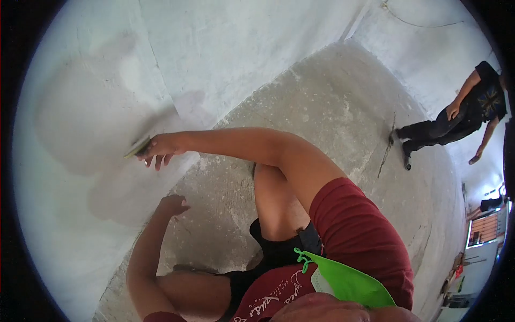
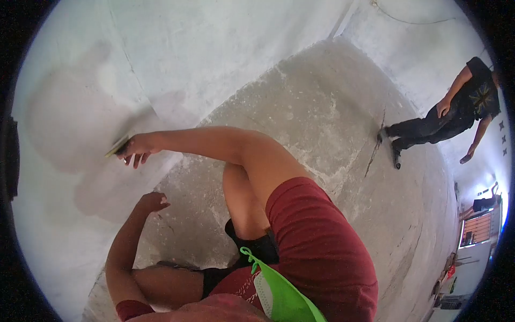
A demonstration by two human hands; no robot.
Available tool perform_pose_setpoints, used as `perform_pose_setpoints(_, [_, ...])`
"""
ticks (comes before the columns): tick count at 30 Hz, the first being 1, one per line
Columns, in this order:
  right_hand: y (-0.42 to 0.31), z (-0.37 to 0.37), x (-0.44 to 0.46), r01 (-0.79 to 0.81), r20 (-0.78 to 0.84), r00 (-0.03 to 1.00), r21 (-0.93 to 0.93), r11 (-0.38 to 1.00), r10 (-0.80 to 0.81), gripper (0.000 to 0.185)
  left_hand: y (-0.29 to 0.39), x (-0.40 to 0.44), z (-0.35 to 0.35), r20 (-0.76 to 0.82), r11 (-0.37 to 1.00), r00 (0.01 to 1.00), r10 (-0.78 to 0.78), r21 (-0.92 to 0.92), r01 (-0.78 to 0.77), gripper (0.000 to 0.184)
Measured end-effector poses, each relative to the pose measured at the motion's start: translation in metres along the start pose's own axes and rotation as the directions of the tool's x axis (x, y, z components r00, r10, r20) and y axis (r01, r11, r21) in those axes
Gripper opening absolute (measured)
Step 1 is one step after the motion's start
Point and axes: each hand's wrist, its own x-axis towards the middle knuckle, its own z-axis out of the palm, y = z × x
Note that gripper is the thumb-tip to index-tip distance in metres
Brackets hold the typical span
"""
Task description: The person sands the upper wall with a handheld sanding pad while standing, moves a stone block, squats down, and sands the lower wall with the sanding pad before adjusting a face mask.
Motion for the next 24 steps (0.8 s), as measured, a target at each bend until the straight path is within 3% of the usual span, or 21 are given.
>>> perform_pose_setpoints(4, [-0.001, 0.003, -0.001, -0.003, 0.075, 0.997, -0.033, 0.999, 0.006, 0.044, 0.007, 0.000, -0.014, 0.026, 0.999, 1.000, -0.018, -0.028, 0.018, 0.047])
perform_pose_setpoints(8, [0.017, -0.003, 0.012, 0.003, 0.123, 0.992, -0.099, 0.995, 0.009, 0.042, 0.004, 0.007, -0.008, -0.047, 0.998, 0.999, 0.027, -0.055, -0.030, 0.040])
perform_pose_setpoints(9, [0.022, -0.003, 0.013, 0.001, 0.070, 0.998, -0.115, 0.993, 0.007, 0.041, 0.004, 0.011, -0.009, -0.053, 0.924, 0.999, 0.000, -0.382, -0.020, 0.037])
perform_pose_setpoints(10, [0.026, -0.003, 0.014, 0.000, 0.017, 1.000, -0.130, 0.991, 0.002, 0.041, 0.006, 0.013, -0.010, -0.049, 0.747, 0.998, -0.028, -0.665, -0.012, 0.034])
perform_pose_setpoints(11, [0.029, -0.004, 0.015, 0.002, 0.011, 1.000, -0.131, 0.991, -0.001, 0.041, 0.009, 0.015, -0.013, -0.051, 0.751, 0.998, -0.024, -0.661, -0.016, 0.034])
perform_pose_setpoints(13, [0.034, -0.011, 0.022, 0.038, 0.018, 0.999, -0.123, 0.992, -0.036, 0.042, 0.014, 0.023, -0.023, -0.308, 0.282, 0.935, -0.172, -0.925, -0.253, 0.030])
perform_pose_setpoints(14, [0.038, -0.014, 0.026, 0.037, 0.014, 0.999, -0.124, 0.992, -0.036, 0.042, 0.022, 0.019, -0.035, -0.310, 0.283, 0.936, -0.169, -0.924, -0.255, 0.030])
perform_pose_setpoints(16, [0.044, -0.025, 0.036, 0.128, 0.021, 0.992, -0.182, 0.975, -0.126, 0.046, 0.034, 0.004, -0.064, -0.510, 0.215, 0.761, -0.401, -0.860, -0.463, 0.031])
perform_pose_setpoints(18, [0.050, -0.043, 0.067, 0.071, 0.017, 0.997, -0.260, 0.963, -0.069, 0.047, 0.043, -0.005, -0.088, -0.563, 0.256, 0.606, -0.562, -0.815, -0.520, 0.028])
perform_pose_setpoints(20, [0.042, -0.046, 0.057, 0.014, 0.009, 1.000, -0.333, 0.943, -0.011, 0.049, 0.021, 0.004, -0.084, -0.625, 0.257, 0.556, -0.548, -0.758, -0.599, 0.027])
perform_pose_setpoints(22, [-0.001, -0.035, 0.013, 0.155, 0.013, 0.988, -0.243, 0.958, -0.157, 0.049, 0.042, -0.024, -0.114, -0.591, 0.237, 0.532, -0.606, -0.773, -0.589, 0.026])
perform_pose_setpoints(24, [-0.006, -0.041, 0.007, 0.159, 0.052, 0.987, -0.274, 0.948, -0.150, 0.051, 0.044, -0.031, -0.122, -0.625, 0.227, 0.504, -0.596, -0.733, -0.641, 0.026])
